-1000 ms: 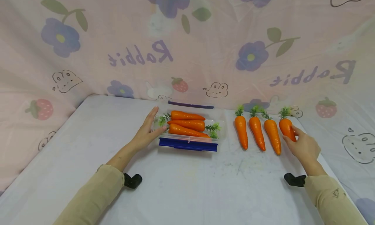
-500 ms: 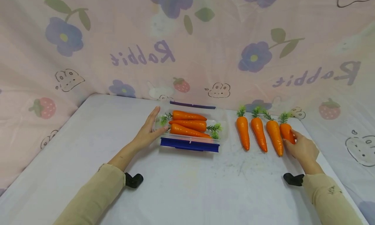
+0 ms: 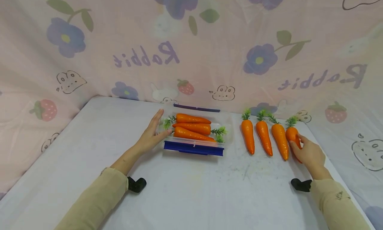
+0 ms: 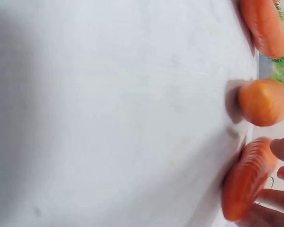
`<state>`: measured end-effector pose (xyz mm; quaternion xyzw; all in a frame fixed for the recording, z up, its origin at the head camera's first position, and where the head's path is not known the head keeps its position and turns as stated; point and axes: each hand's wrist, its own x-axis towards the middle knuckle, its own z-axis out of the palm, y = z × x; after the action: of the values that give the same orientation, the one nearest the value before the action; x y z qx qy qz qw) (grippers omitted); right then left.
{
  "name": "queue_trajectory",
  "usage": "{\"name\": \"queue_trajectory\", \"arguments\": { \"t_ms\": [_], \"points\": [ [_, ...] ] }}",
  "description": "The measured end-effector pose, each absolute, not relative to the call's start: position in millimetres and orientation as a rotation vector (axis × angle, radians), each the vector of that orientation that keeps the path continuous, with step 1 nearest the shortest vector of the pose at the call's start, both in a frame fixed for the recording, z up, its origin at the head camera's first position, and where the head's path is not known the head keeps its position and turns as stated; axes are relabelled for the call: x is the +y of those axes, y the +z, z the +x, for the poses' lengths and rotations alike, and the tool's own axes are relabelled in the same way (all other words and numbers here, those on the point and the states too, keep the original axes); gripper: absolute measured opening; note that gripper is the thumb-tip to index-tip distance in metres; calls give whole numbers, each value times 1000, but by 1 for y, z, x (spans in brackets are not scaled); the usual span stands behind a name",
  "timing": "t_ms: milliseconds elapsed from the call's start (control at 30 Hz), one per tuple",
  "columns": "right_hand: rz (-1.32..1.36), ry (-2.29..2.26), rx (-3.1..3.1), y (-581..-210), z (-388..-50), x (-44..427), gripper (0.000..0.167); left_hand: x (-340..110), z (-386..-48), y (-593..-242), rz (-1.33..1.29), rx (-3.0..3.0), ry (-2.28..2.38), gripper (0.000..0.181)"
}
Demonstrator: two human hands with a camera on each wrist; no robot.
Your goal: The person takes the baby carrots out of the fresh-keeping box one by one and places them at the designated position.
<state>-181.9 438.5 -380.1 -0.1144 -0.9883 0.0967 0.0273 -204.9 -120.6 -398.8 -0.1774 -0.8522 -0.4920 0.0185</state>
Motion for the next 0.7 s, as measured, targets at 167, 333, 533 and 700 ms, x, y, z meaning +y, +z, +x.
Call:
{"name": "queue_trajectory", "arguments": {
  "t_ms": [167, 333, 533, 700],
  "points": [
    [-359, 307, -3040, -375, -179, 440, 68, -120, -204, -398, -554, -2649, -1527, 82],
    [-371, 317, -3050, -368, -176, 438, 65, -120, -203, -398, -552, -2648, -1524, 82],
    [-379, 325, -3022, -365, -176, 435, 62, -120, -203, -397, -551, -2650, -1526, 82],
    [-338, 329, -2989, -359, -178, 429, 63, -120, -203, -396, -551, -2649, -1522, 82]
  ]
}}
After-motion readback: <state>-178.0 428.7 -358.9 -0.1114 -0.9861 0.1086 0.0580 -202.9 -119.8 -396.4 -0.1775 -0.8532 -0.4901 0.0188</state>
